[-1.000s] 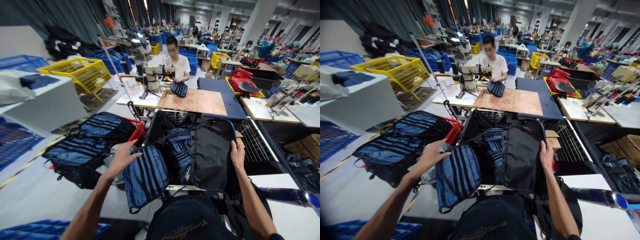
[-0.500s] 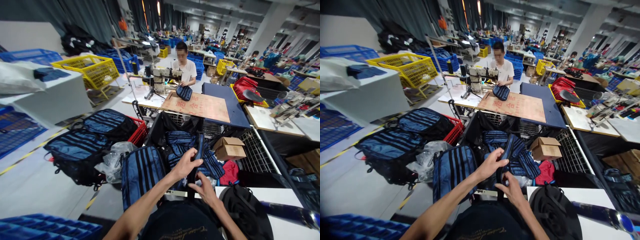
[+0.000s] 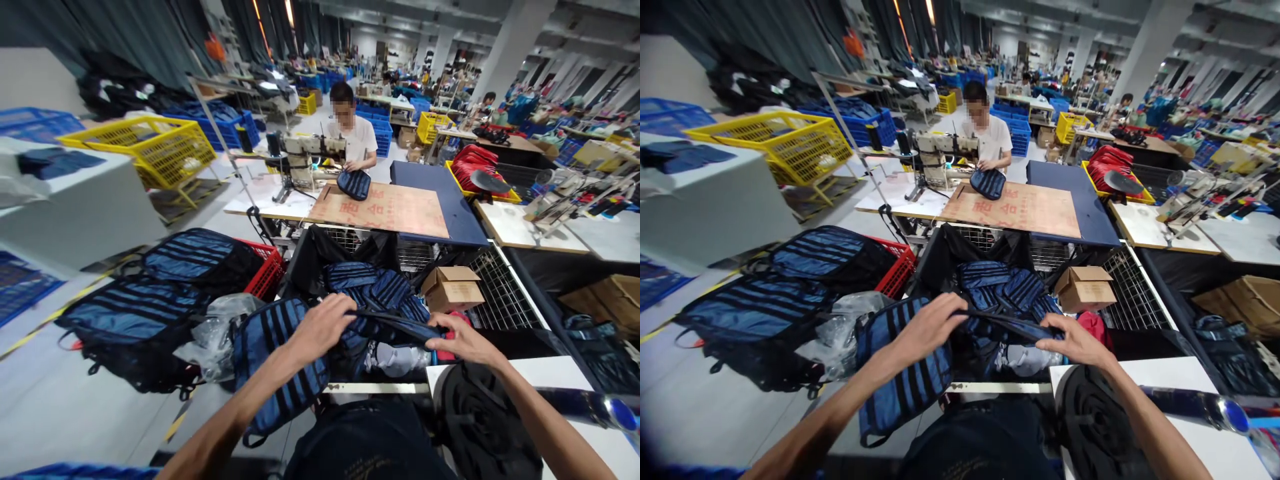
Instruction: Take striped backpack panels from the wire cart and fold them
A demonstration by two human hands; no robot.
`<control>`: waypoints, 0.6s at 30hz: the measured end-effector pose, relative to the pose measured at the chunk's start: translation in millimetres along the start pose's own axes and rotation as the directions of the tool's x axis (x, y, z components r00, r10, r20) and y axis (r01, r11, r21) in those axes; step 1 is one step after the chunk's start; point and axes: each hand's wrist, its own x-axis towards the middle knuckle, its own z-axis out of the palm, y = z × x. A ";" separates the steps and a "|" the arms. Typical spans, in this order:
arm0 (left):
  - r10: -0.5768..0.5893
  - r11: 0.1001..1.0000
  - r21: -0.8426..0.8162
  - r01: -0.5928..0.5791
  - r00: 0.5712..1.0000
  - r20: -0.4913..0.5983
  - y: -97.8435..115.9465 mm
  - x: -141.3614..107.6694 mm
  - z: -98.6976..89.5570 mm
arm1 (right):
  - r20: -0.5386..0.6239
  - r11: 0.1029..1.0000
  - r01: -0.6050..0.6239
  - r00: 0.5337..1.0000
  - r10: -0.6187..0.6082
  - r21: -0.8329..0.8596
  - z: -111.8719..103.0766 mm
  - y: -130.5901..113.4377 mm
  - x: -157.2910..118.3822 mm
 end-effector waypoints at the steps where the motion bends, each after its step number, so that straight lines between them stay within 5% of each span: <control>1: -0.008 0.992 0.122 0.016 0.998 -0.063 -16.7 -2.3 0.2 | 0.009 0.999 -0.011 1.000 0.010 0.044 5.6 -1.6 0.1; 6: 0.028 0.879 0.473 0.068 0.981 -0.193 -67.5 -2.8 10.7 | -0.119 0.997 0.054 0.991 -0.059 -0.047 20.8 -9.8 20.6; 12: -0.042 0.963 0.242 0.120 0.952 -0.303 -64.9 19.2 8.5 | -0.503 0.831 -0.049 0.815 -0.288 -0.555 4.3 19.1 44.6; 15: -0.098 0.977 0.148 0.152 0.941 -0.323 -56.8 28.8 -1.0 | -0.483 0.745 -0.072 0.801 -0.354 -0.664 -1.6 26.2 45.6; 18: -0.103 0.990 0.068 0.127 0.955 -0.280 -37.7 33.0 -2.9 | -0.446 0.708 -0.029 0.795 -0.412 -0.706 5.1 8.3 47.8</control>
